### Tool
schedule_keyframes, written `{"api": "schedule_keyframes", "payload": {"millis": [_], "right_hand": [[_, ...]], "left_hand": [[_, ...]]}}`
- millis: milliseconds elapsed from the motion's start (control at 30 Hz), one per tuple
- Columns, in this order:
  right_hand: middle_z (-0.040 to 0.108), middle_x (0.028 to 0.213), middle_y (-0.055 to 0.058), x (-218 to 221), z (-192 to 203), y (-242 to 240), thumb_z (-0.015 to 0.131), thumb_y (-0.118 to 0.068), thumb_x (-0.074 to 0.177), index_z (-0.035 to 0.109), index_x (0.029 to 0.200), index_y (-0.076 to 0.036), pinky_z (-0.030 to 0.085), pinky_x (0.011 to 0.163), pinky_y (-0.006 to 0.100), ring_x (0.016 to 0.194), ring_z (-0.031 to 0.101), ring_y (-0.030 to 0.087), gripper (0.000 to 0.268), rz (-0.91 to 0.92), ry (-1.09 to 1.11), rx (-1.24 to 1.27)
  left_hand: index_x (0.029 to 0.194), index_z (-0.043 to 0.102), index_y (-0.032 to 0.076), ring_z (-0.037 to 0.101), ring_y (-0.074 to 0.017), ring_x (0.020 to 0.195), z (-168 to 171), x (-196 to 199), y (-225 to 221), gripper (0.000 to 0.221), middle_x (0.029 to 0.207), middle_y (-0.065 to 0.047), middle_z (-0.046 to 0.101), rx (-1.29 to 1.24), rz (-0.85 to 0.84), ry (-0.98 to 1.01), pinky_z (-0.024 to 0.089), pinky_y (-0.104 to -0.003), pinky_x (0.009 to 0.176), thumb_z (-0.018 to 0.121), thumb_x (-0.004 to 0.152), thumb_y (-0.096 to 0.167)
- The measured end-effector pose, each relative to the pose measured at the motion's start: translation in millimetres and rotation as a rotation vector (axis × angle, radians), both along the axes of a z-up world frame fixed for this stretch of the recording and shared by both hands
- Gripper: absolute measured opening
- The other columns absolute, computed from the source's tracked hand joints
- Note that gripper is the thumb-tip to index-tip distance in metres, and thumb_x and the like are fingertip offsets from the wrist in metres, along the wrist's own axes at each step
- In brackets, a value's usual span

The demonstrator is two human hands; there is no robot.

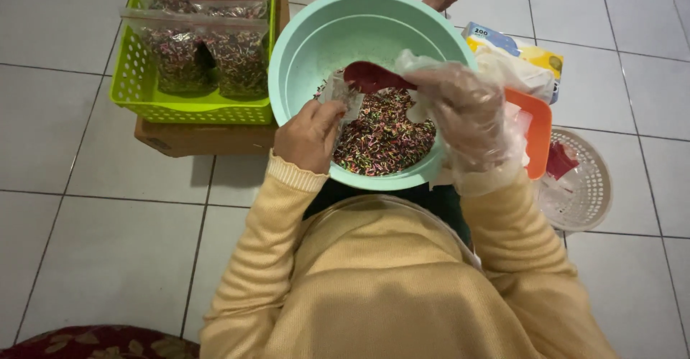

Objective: Scoop sprinkles from a large bowl into a small plastic container using a spoon.

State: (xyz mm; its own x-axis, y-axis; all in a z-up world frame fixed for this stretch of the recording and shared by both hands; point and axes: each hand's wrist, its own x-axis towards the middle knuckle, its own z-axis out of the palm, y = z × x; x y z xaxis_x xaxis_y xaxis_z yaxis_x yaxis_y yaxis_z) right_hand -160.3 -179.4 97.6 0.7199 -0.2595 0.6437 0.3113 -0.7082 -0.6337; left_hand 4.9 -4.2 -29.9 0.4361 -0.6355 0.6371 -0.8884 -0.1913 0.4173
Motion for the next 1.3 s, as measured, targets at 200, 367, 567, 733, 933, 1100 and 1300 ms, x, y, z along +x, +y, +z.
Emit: {"api": "schedule_keyframes", "payload": {"millis": [200, 367, 567, 733, 933, 1100, 1300], "right_hand": [[0.064, 0.083, 0.028, -1, -2, -17, 0.039, 0.021, 0.091, 0.058, 0.118, 0.019, 0.053, 0.053, 0.042, 0.052, 0.054, 0.025, 0.034, 0.178, -0.210, -0.046], [0.068, 0.077, 0.021, -11, -34, -30, 0.044, 0.017, 0.091, 0.066, 0.119, 0.011, 0.053, 0.049, 0.030, 0.053, 0.064, 0.021, 0.036, 0.065, 0.147, 0.028], [0.064, 0.077, 0.019, -7, -47, -25, 0.042, 0.013, 0.096, 0.065, 0.113, 0.018, 0.040, 0.042, 0.017, 0.055, 0.064, 0.015, 0.030, -0.091, 0.244, 0.053], [0.067, 0.094, 0.027, -12, -60, -37, 0.053, 0.011, 0.094, 0.062, 0.117, 0.014, 0.062, 0.054, 0.034, 0.069, 0.072, 0.029, 0.025, -0.042, 0.265, 0.593], [0.068, 0.088, 0.027, -8, -45, -32, 0.052, 0.011, 0.097, 0.066, 0.113, 0.014, 0.059, 0.052, 0.031, 0.060, 0.069, 0.025, 0.021, -0.081, 0.300, 0.450], [0.070, 0.085, 0.026, -9, -51, -22, 0.053, 0.008, 0.101, 0.070, 0.107, 0.009, 0.057, 0.047, 0.029, 0.054, 0.068, 0.022, 0.019, -0.161, 0.310, 0.343], [0.069, 0.080, 0.025, -10, -44, -23, 0.057, 0.009, 0.094, 0.068, 0.110, 0.008, 0.062, 0.054, 0.030, 0.057, 0.070, 0.024, 0.020, -0.133, 0.254, 0.531]], "left_hand": [[0.109, 0.063, 0.033, 0.069, -0.0322, 0.068, 3, -2, 2, 0.011, 0.083, 0.000, 0.056, 0.010, 0.003, -0.012, 0.059, -0.043, 0.059, 0.063, 0.100, 0.027], [0.115, 0.061, 0.044, 0.069, -0.0251, 0.066, -12, 3, -3, 0.019, 0.085, 0.007, 0.053, 0.007, 0.043, -0.074, 0.059, -0.038, 0.060, 0.062, 0.100, 0.032], [0.116, 0.061, 0.042, 0.069, -0.0264, 0.068, -7, 4, 0, 0.021, 0.085, 0.005, 0.053, 0.046, 0.020, -0.044, 0.060, -0.039, 0.063, 0.063, 0.098, 0.029], [0.115, 0.062, 0.041, 0.069, -0.0290, 0.068, -4, 3, 1, 0.022, 0.085, 0.004, 0.053, 0.062, 0.013, -0.016, 0.060, -0.041, 0.063, 0.064, 0.097, 0.028], [0.113, 0.063, 0.038, 0.068, -0.0287, 0.066, -2, 1, 1, 0.019, 0.083, 0.004, 0.052, 0.006, 0.008, -0.024, 0.059, -0.040, 0.061, 0.063, 0.100, 0.025], [0.112, 0.064, 0.037, 0.068, -0.0296, 0.065, -5, 3, -2, 0.017, 0.081, 0.003, 0.052, 0.007, 0.008, -0.026, 0.059, -0.041, 0.059, 0.063, 0.100, 0.026], [0.113, 0.064, 0.036, 0.068, -0.0294, 0.066, -1, 2, 1, 0.019, 0.082, 0.002, 0.053, -0.014, -0.012, -0.036, 0.059, -0.041, 0.060, 0.065, 0.099, 0.024]]}}
